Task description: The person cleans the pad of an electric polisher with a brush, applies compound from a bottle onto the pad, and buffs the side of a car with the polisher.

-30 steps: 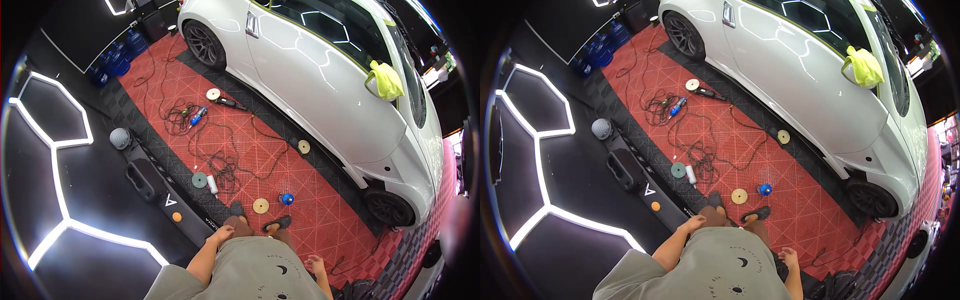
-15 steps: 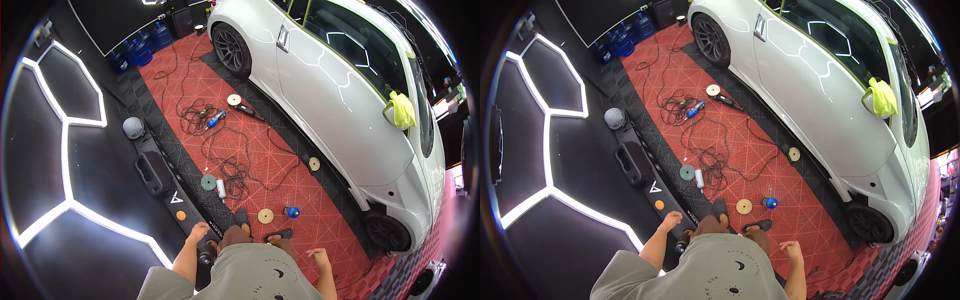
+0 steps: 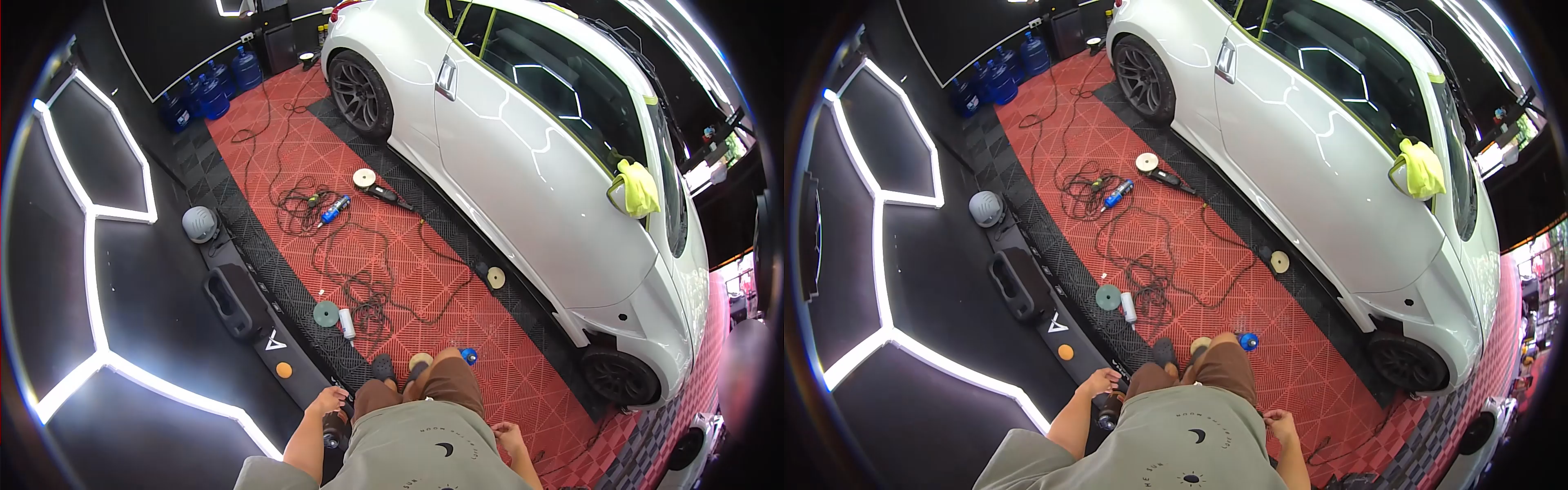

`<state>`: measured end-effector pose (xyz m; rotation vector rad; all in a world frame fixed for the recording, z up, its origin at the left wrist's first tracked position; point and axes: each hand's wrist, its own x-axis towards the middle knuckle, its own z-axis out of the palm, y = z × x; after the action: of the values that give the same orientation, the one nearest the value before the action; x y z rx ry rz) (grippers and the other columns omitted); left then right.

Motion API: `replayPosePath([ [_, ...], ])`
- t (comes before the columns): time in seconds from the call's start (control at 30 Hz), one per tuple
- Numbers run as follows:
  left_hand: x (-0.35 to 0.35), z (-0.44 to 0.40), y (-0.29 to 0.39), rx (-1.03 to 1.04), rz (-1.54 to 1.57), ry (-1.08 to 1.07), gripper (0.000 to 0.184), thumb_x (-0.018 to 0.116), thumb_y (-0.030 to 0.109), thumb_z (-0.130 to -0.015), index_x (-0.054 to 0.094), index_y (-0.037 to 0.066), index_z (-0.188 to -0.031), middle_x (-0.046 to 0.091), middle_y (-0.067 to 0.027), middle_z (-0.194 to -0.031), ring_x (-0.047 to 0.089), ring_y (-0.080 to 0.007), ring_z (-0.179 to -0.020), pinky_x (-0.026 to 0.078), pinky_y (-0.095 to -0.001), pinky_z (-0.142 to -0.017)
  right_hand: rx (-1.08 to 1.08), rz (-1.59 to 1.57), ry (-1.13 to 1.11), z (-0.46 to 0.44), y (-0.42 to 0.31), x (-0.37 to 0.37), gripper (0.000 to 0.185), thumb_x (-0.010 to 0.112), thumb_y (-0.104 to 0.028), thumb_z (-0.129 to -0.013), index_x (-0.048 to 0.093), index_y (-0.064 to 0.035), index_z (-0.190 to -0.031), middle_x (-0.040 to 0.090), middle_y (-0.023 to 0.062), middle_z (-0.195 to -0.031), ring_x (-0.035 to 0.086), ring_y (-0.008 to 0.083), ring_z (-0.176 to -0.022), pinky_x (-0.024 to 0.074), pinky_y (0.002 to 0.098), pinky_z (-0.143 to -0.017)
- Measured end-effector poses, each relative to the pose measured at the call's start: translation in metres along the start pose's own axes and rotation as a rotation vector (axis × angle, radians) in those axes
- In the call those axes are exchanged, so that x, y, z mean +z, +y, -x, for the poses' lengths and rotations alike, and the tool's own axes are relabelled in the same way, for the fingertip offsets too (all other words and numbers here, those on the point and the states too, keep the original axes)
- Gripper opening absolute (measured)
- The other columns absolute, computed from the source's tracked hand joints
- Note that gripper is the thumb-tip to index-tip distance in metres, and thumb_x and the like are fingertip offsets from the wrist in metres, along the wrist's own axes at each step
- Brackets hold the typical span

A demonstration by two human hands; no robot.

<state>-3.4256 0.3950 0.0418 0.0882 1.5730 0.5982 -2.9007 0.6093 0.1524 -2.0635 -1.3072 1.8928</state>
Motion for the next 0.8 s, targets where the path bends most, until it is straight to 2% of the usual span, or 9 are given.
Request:
replayPosePath([
  [0.07, -0.005, 0.004, 0.009, 0.028, -0.083, 0.029, 0.053, 0.047, -0.017, -0.076, 0.066, 0.004, -0.122, 0.063, -0.0123, -0.127, 0.063, -0.0223, -0.109, 0.055, -0.0338, -0.081, 0.108, 0.007, 0.056, 0.007, -0.026, -0.001, 0.009, 0.062, 0.004, -0.09, 0.07, 0.0032, -0.09, 0.07, 0.007, -0.08, 0.067, 0.0174, -0.074, 0.0566, 0.0319, -0.072],
  [0.2, -0.018, 0.001, 0.013, 0.155, -0.135, 0.105, 0.057, 0.046, -0.02, -0.071, 0.067, 0.004, -0.12, 0.065, -0.0094, -0.124, 0.059, -0.0229, -0.116, 0.054, -0.0329, -0.078, 0.045, 0.175, -0.009, -0.029, -0.041, -0.011, 0.008, 0.061, 0.001, -0.092, 0.069, 0.0034, -0.093, 0.069, 0.0066, -0.081, 0.066, 0.0152, -0.074, 0.0552, 0.031, -0.07],
  [0.3, -0.023, -0.011, 0.001, 0.124, -0.103, 0.148, 0.057, 0.048, -0.018, -0.071, 0.067, 0.004, -0.119, 0.065, -0.0096, -0.119, 0.059, -0.022, -0.114, 0.052, -0.0317, -0.076, 0.039, 0.062, -0.055, -0.062, -0.064, -0.006, 0.01, 0.061, -0.001, -0.093, 0.07, 0.0033, -0.092, 0.069, 0.0063, -0.081, 0.065, 0.0155, -0.073, 0.0543, 0.0307, -0.07],
  [0.33, -0.025, -0.017, -0.008, 0.12, -0.091, 0.152, 0.052, 0.051, -0.014, -0.073, 0.067, 0.004, -0.118, 0.065, -0.0096, -0.113, 0.062, -0.0185, -0.096, 0.05, -0.0289, -0.069, 0.038, 0.059, -0.052, -0.072, -0.076, -0.005, 0.01, 0.061, -0.001, -0.093, 0.07, 0.0033, -0.092, 0.069, 0.0063, -0.081, 0.065, 0.0155, -0.073, 0.0543, 0.0307, -0.07],
  [0.4, -0.021, -0.013, -0.004, 0.031, -0.024, 0.143, 0.049, 0.052, -0.01, -0.075, 0.067, 0.005, -0.119, 0.064, -0.0095, -0.109, 0.059, -0.0148, -0.074, 0.045, -0.0271, -0.059, -0.024, 0.246, -0.109, -0.096, -0.103, 0.001, 0.01, 0.064, -0.006, -0.093, 0.069, 0.0007, -0.099, 0.07, 0.0055, -0.084, 0.067, 0.0143, -0.076, 0.0522, 0.0279, -0.067],
  [0.47, -0.013, -0.008, 0.015, -0.142, 0.001, 0.119, 0.047, 0.051, -0.007, -0.077, 0.067, 0.005, -0.119, 0.064, -0.0095, -0.11, 0.054, -0.0122, -0.063, 0.04, -0.0273, -0.051, -0.09, 0.312, -0.142, -0.128, -0.122, 0.005, 0.013, 0.065, -0.009, -0.093, 0.069, -0.0004, -0.102, 0.07, 0.0052, -0.086, 0.067, 0.013, -0.078, 0.0512, 0.0273, -0.065],
  [0.53, 0.003, -0.01, 0.035, -0.158, -0.104, 0.201, 0.042, 0.05, -0.003, -0.082, 0.067, 0.006, -0.119, 0.066, -0.0076, -0.108, 0.056, -0.0119, -0.066, 0.04, -0.0276, -0.048, -0.09, 0.264, -0.151, -0.16, -0.142, 0.008, 0.013, 0.065, -0.009, -0.093, 0.069, -0.0008, -0.102, 0.07, 0.005, -0.086, 0.066, 0.0127, -0.078, 0.0518, 0.0278, -0.066],
  [0.57, 0.005, -0.02, 0.037, -0.158, -0.074, 0.259, 0.042, 0.055, -0.006, -0.074, 0.073, 0.005, -0.111, 0.071, -0.0079, -0.102, 0.066, -0.0197, -0.093, 0.053, -0.0308, -0.081, -0.088, 0.227, -0.162, -0.176, -0.154, 0.011, 0.012, 0.066, -0.009, -0.093, 0.069, -0.0012, -0.102, 0.07, 0.0049, -0.087, 0.066, 0.0125, -0.078, 0.0524, 0.0283, -0.067],
  [0.8, -0.013, -0.077, 0.197, -0.163, 0.151, 0.144, 0.044, 0.051, -0.009, -0.078, 0.065, 0.003, -0.117, 0.069, -0.0087, -0.099, 0.065, -0.0186, -0.084, 0.054, -0.0318, -0.073, -0.142, 0.303, -0.127, -0.298, -0.22, -0.017, 0.01, 0.064, -0.002, -0.089, 0.071, -0.0003, -0.094, 0.071, 0.0056, -0.088, 0.066, 0.016, -0.082, 0.0552, 0.0313, -0.076],
])
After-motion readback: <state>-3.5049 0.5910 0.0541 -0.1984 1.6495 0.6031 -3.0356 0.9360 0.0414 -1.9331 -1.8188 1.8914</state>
